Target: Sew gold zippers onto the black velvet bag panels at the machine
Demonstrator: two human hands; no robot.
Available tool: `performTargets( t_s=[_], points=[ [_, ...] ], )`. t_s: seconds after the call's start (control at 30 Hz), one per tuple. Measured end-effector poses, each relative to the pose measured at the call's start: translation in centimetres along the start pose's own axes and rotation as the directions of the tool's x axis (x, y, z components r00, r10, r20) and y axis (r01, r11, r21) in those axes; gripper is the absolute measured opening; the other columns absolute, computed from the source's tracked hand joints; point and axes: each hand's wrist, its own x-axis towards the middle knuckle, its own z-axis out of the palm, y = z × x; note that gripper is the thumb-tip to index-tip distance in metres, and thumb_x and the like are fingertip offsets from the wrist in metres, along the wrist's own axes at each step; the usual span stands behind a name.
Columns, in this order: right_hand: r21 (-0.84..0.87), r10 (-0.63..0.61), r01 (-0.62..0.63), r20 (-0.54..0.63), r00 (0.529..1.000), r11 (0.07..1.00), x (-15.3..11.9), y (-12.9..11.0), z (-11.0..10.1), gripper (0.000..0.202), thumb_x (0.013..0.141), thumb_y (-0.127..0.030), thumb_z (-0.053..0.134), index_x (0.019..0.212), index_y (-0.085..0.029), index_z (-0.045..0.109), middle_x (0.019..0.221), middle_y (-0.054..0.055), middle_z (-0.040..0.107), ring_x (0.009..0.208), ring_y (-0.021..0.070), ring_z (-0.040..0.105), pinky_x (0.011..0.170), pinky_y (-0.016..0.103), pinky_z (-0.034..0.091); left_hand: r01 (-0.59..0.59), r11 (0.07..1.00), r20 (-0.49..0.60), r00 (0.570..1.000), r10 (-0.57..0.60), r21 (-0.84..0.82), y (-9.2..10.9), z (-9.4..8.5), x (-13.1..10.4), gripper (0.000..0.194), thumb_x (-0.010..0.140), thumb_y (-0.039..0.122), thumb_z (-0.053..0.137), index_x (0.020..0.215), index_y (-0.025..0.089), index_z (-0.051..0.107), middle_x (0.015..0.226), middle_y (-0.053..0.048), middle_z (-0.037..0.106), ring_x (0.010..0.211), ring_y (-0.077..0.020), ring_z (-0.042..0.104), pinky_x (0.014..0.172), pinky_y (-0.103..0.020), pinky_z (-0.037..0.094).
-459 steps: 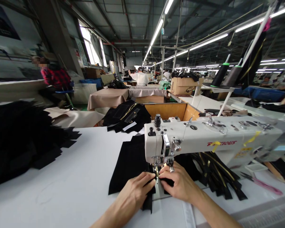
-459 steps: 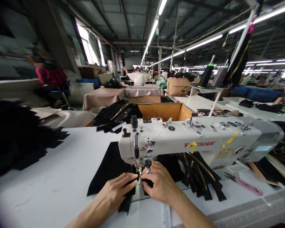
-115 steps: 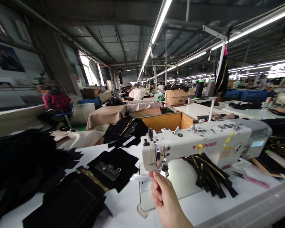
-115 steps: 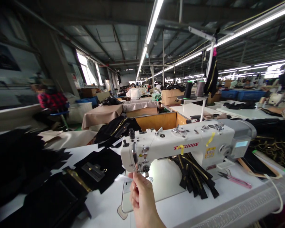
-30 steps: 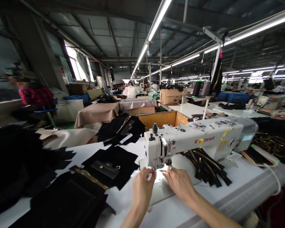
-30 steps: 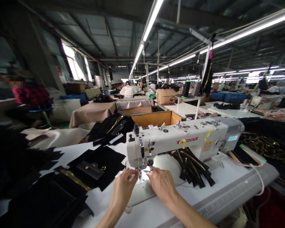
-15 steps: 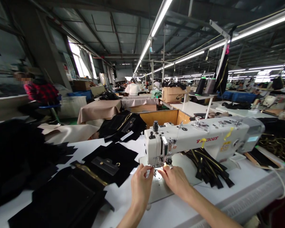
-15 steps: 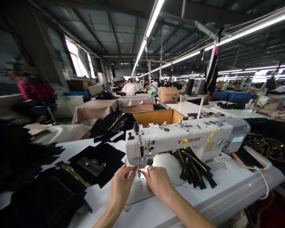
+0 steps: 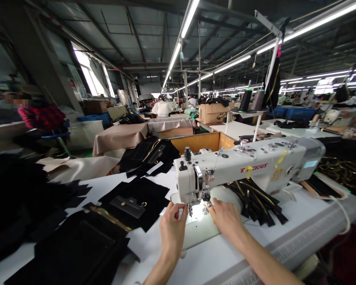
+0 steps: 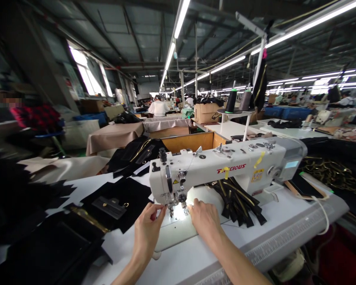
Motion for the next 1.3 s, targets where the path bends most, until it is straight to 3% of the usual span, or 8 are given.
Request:
performTargets(
  t_s=[0.53,0.83,1.13,1.3],
  points=[
    [-0.007,0.023,-0.022,0.039,0.999,1.000,0.18,0.11,0.08,0.022,0.103,-0.029,0.046,0.099,-0.015,0.063,0.086,0.009,0.074,0.078,0.0260,0.072,0.060,0.030,0.039,0.012,1.000,-0.048,0.999,-0.013,-0.026,0.54,0.17,-0.60,0.036,0.082,0.048,0.053,0.066,0.021,0.069,0.057,0.002,0.043,0.051,-0.0160,0.043,0.053,-0.027,0.039],
    [0.023,0.027,-0.028,0.053,0.998,0.999,0.32,0.30,0.14,0.023,0.103,-0.031,0.045,0.095,-0.015,0.061,0.085,0.011,0.073,0.074,0.0260,0.071,0.057,0.030,0.036,0.009,1.000,-0.084,0.996,-0.010,-0.012,0.69,0.50,-0.81,0.033,0.085,0.045,0.054,0.068,0.020,0.068,0.060,0.001,0.042,0.052,-0.0155,0.041,0.050,-0.027,0.036],
    [0.124,-0.017,0.019,-0.017,1.000,0.992,0.10,0.35,-0.01,0.018,0.099,-0.033,0.053,0.097,-0.018,0.061,0.088,0.008,0.074,0.078,0.0248,0.071,0.061,0.029,0.037,0.012,0.999,-0.063,0.998,-0.014,-0.029,0.58,0.82,-0.59,0.032,0.083,0.042,0.053,0.064,0.020,0.066,0.060,0.002,0.042,0.052,-0.0145,0.042,0.053,-0.026,0.037],
    [0.200,-0.119,0.128,-0.058,0.991,0.971,0.10,0.51,0.30,0.007,0.090,-0.016,0.060,0.087,-0.020,0.064,0.080,0.002,0.071,0.076,0.0187,0.067,0.065,0.025,0.037,0.041,0.997,-0.029,0.999,-0.043,-0.069,0.52,0.82,-0.57,0.043,0.084,0.055,0.055,0.066,0.019,0.069,0.060,0.001,0.044,0.053,-0.0157,0.043,0.052,-0.028,0.038]
  ],
)
